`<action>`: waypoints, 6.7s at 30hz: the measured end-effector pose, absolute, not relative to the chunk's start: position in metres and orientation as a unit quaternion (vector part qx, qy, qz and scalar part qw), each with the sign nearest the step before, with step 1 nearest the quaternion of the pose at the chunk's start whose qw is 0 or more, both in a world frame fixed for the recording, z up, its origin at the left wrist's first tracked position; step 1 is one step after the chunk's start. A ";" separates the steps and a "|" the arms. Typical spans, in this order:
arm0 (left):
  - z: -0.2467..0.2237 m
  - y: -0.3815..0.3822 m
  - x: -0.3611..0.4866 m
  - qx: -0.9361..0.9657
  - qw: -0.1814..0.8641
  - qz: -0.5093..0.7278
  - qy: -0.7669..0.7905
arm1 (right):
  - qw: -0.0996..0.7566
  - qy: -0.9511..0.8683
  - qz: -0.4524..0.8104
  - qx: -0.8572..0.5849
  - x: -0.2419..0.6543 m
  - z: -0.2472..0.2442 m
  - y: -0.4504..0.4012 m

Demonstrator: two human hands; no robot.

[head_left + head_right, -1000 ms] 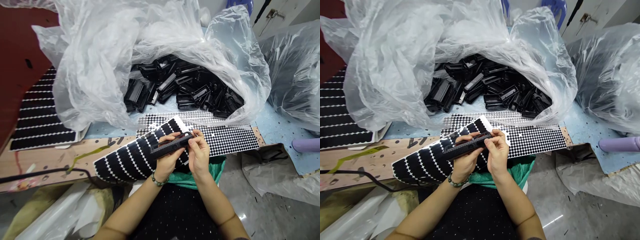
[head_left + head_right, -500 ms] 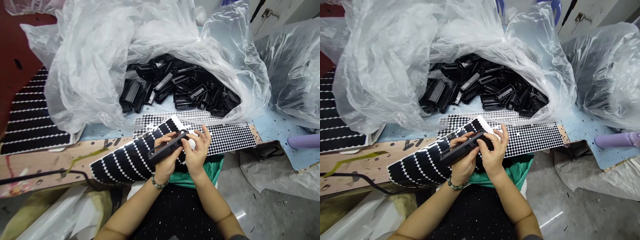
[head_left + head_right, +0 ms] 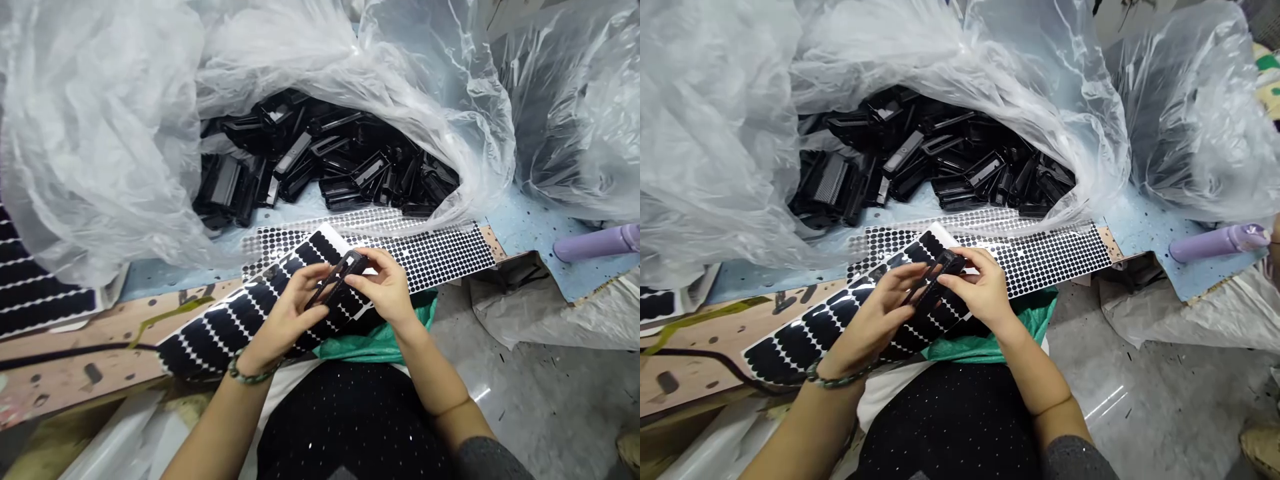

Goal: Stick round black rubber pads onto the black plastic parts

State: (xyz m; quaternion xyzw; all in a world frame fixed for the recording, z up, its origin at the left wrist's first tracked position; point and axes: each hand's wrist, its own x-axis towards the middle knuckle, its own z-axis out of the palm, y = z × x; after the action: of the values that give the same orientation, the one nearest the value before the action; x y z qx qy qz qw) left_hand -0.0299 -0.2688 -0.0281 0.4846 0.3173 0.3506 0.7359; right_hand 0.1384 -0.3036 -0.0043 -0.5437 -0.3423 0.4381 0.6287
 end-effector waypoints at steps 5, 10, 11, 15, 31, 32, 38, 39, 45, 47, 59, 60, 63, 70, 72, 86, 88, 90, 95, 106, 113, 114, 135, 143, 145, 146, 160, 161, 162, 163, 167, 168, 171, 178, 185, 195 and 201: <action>-0.022 -0.268 -0.013 0.533 0.687 0.321 0.374 | 0.625 -0.355 0.428 -0.547 0.133 0.000 -0.307; -0.023 -0.279 -0.008 0.488 0.716 0.315 0.387 | 0.618 -0.361 0.427 -0.552 0.136 -0.003 -0.307; -0.023 -0.280 -0.008 0.479 0.726 0.306 0.388 | 0.609 -0.361 0.435 -0.557 0.139 -0.005 -0.306; -0.027 -0.275 -0.009 0.421 0.762 0.283 0.402 | 0.570 -0.346 0.439 -0.603 0.169 -0.022 -0.301; -0.034 -0.267 -0.001 0.325 0.796 0.257 0.442 | 0.289 -0.498 0.259 -0.775 0.201 -0.062 -0.282; -0.035 -0.267 -0.001 0.321 0.801 0.260 0.433 | 0.321 -0.484 0.273 -0.767 0.200 -0.060 -0.283; -0.046 -0.273 0.007 0.334 0.797 0.309 0.398 | 0.550 -0.316 0.476 -0.609 0.173 -0.042 -0.303; -0.048 -0.275 0.008 0.339 0.789 0.326 0.396 | 0.559 -0.306 0.500 -0.587 0.166 -0.038 -0.306; -0.055 -0.280 0.010 0.391 0.742 0.382 0.389 | 0.578 -0.345 0.442 -0.593 0.140 -0.026 -0.310; -0.056 -0.281 0.010 0.408 0.725 0.396 0.390 | 0.572 -0.354 0.435 -0.598 0.137 -0.026 -0.309; -0.054 -0.284 0.009 0.379 0.762 0.376 0.367 | 0.584 -0.287 0.435 -0.623 0.139 -0.039 -0.306; -0.050 -0.285 0.010 0.368 0.777 0.366 0.356 | 0.592 -0.273 0.466 -0.598 0.140 -0.041 -0.305; -0.043 -0.284 0.008 0.396 0.786 0.331 0.340 | 0.605 -0.269 0.519 -0.541 0.149 -0.045 -0.307; -0.056 -0.233 -0.021 0.692 0.400 0.305 0.517 | 0.405 -0.525 0.497 -0.560 0.188 -0.033 -0.354; -0.065 -0.213 -0.025 0.729 0.332 0.262 0.538 | 0.338 -0.610 0.417 -0.583 0.188 -0.035 -0.365; -0.012 -0.179 -0.058 0.744 0.421 0.340 0.392 | 0.401 -0.562 0.281 -0.667 0.132 -0.055 -0.325; -0.004 -0.176 -0.059 0.748 0.409 0.366 0.372 | 0.418 -0.520 0.354 -0.655 0.130 -0.048 -0.317; 0.001 -0.171 -0.058 0.748 0.441 0.347 0.355 | 0.426 -0.478 0.406 -0.652 0.129 -0.044 -0.311; 0.004 -0.157 -0.050 0.780 0.448 0.246 0.361 | 0.415 -0.414 0.487 -0.647 0.139 -0.050 -0.307; -0.043 -0.112 0.021 0.860 0.202 0.209 0.418 | 0.427 -0.338 0.419 -0.727 0.159 -0.077 -0.290; -0.057 -0.103 0.081 0.876 0.205 0.189 0.393 | 0.424 -0.362 0.306 -0.772 0.160 -0.081 -0.292; -0.053 -0.103 0.078 0.875 0.202 0.198 0.392 | 0.412 -0.361 0.306 -0.779 0.161 -0.080 -0.292; -0.091 -0.229 0.020 0.348 0.719 0.402 0.447 | 0.124 -0.678 0.168 -0.705 0.222 -0.067 -0.158; -0.070 -0.234 0.004 0.370 0.711 0.437 0.409 | 0.303 -0.665 0.128 -0.671 0.220 -0.055 -0.226; -0.063 -0.239 0.006 0.366 0.732 0.415 0.397 | 0.333 -0.634 0.165 -0.678 0.215 -0.056 -0.261; -0.061 -0.241 0.009 0.361 0.747 0.397 0.393 | 0.337 -0.616 0.188 -0.687 0.211 -0.057 -0.275; -0.065 -0.243 0.027 0.315 0.800 0.336 0.385 | 0.498 -0.436 0.331 -0.672 0.196 -0.051 -0.315; -0.060 -0.246 0.024 0.310 0.806 0.345 0.368 | 0.522 -0.409 0.350 -0.662 0.196 -0.046 -0.315; -0.056 -0.249 0.022 0.305 0.809 0.355 0.354 | 0.542 -0.385 0.367 -0.650 0.193 -0.041 -0.315; -0.052 -0.252 0.020 0.302 0.810 0.366 0.345 | 0.560 -0.365 0.382 -0.638 0.189 -0.037 -0.314; -0.047 -0.265 0.020 0.317 0.779 0.416 0.345 | 0.607 -0.335 0.402 -0.598 0.166 -0.029 -0.313; -0.046 -0.268 0.020 0.324 0.767 0.431 0.349 | 0.609 -0.341 0.401 -0.594 0.160 -0.028 -0.313; -0.046 -0.273 0.022 0.349 0.732 0.464 0.357 | 0.596 -0.365 0.389 -0.600 0.150 -0.027 -0.312; -0.046 -0.276 0.022 0.390 0.692 0.497 0.350 | 0.593 -0.367 0.383 -0.605 0.146 -0.021 -0.310; -0.053 -0.276 0.021 0.426 0.659 0.532 0.317 | 0.611 -0.366 0.381 -0.590 0.145 -0.022 -0.311; -0.049 -0.283 0.024 0.412 0.633 0.563 0.335 | 0.577 -0.441 0.198 -0.659 0.136 -0.019 -0.319; -0.048 -0.288 0.030 0.413 0.607 0.586 0.342 | 0.620 -0.336 0.381 -0.597 0.132 -0.031 -0.316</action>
State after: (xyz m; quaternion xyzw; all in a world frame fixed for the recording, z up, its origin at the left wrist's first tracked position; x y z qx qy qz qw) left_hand 0.0296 -0.2877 -0.0479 0.4125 0.3425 0.5861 0.6074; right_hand 0.1321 -0.3159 -0.0312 -0.5974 -0.3360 0.3812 0.6204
